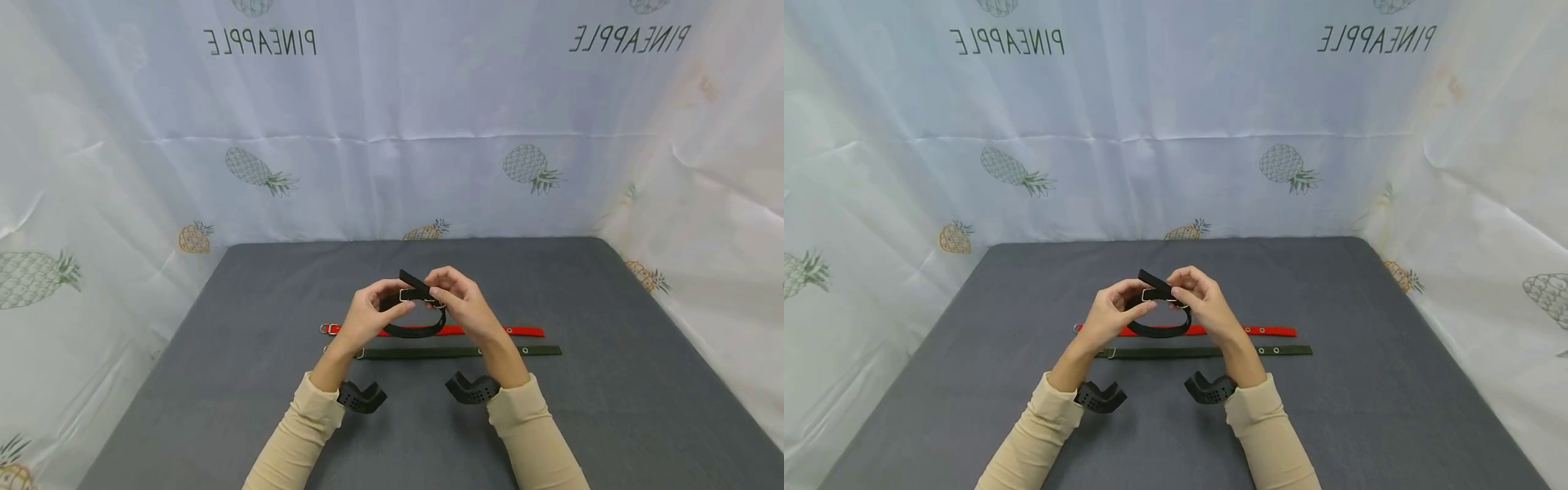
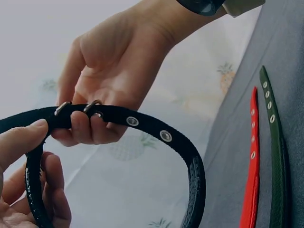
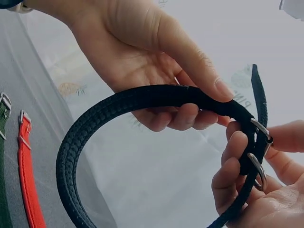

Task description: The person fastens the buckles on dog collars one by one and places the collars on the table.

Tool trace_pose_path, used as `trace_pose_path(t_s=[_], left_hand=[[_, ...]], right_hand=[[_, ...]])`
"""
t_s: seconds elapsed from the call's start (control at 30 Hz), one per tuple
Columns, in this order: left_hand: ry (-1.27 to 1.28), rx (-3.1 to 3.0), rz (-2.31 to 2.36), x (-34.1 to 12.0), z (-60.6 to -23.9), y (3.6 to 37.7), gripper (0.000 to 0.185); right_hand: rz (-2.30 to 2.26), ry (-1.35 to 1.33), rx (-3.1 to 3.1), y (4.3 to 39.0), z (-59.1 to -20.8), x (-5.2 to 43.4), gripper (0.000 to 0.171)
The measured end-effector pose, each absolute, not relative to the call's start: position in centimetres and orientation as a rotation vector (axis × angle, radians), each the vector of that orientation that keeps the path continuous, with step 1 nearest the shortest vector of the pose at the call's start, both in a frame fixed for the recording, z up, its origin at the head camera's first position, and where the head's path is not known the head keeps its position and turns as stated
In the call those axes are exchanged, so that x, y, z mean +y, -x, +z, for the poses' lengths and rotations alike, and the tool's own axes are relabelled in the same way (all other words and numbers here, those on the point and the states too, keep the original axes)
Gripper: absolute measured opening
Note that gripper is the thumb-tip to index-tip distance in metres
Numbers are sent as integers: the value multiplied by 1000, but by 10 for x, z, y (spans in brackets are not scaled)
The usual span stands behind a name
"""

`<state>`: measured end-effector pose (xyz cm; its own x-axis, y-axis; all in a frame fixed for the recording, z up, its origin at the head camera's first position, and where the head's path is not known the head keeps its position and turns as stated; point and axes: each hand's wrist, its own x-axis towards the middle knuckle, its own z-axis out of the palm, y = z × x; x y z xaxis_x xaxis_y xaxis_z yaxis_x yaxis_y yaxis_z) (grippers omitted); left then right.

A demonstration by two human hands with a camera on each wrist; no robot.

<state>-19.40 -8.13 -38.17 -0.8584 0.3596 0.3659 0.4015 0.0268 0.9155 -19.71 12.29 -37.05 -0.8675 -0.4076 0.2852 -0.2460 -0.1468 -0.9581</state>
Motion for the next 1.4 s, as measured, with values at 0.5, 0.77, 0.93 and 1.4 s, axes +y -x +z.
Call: trace_pose_path(t_s=[0.5, 0.77, 0.93, 1.4], left_hand=[[823, -2213, -1918, -82, -386, 192, 31], [883, -2231, -1768, -79, -387, 190, 27], [932, -2249, -1764, -80, -385, 190, 30], [896, -2220, -1701, -76, -384, 191, 25]], right_hand=[[-2130, 701, 1956, 196, -371, 121, 16], [-1987, 684, 2109, 191, -366, 119, 38], [-2007, 675, 2130, 191, -367, 119, 24], [-2102, 740, 2084, 192, -365, 117, 26]])
